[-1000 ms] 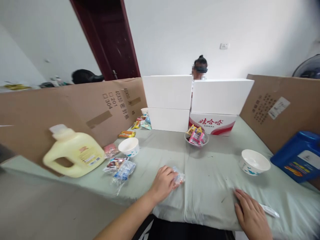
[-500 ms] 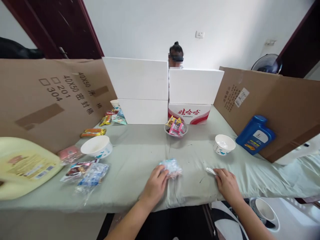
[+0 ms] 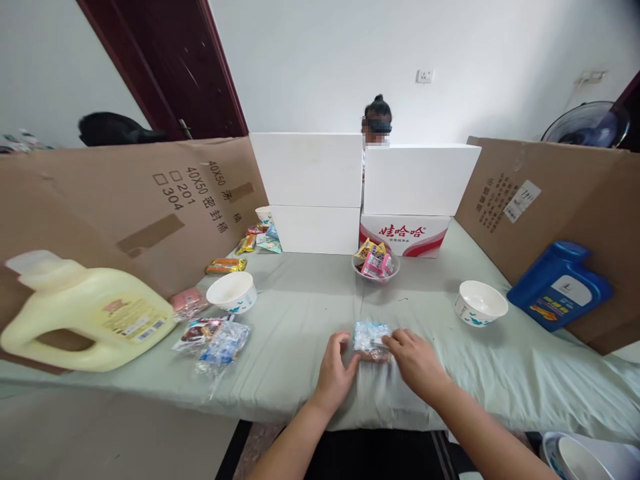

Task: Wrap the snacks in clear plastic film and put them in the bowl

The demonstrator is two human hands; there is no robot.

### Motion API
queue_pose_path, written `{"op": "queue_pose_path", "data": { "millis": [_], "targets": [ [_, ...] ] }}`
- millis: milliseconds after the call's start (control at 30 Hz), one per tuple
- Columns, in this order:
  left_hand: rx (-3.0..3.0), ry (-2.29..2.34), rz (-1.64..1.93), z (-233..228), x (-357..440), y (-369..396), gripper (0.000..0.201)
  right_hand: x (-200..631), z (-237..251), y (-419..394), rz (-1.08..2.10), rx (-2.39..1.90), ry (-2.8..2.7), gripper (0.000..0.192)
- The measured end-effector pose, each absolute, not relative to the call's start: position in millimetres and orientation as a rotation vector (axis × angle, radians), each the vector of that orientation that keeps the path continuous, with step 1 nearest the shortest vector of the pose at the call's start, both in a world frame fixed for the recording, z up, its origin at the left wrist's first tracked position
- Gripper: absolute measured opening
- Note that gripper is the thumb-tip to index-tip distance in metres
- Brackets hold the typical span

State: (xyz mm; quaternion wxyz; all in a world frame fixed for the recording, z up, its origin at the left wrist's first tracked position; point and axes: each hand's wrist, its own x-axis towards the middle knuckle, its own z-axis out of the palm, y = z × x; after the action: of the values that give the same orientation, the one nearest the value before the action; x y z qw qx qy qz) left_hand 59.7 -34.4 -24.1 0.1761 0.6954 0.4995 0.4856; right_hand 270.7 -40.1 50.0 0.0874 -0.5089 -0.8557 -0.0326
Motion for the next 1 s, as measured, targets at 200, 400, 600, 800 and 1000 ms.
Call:
{"op": "queue_pose_path", "data": {
  "millis": [200,400,600,800,1000],
  "targets": [
    [2.074,1.328,1.159,-23,62,-31,0.061,394,3,-71,-0.190,-1.836,-2.222,0.032],
    [2.033,1.327,1.004,5,79,-9,0.049,357,15,-74,-0.260,-1.560,-1.936,0.035],
    [1.862,1.310,1.093,14,77,-8,0.003,277,46,-39,-0.062,-1.385,-2.047,0.053],
    [1.432,1.404,1.308,0,28,-28,0.018,320,12,-26,0.070,-1.584,-1.874,0.027],
    [1.650,1.560,1.606,4,20,-50,0.013,328,25,-57,-0.285,-1.480,-1.648,0.029]
  ]
}}
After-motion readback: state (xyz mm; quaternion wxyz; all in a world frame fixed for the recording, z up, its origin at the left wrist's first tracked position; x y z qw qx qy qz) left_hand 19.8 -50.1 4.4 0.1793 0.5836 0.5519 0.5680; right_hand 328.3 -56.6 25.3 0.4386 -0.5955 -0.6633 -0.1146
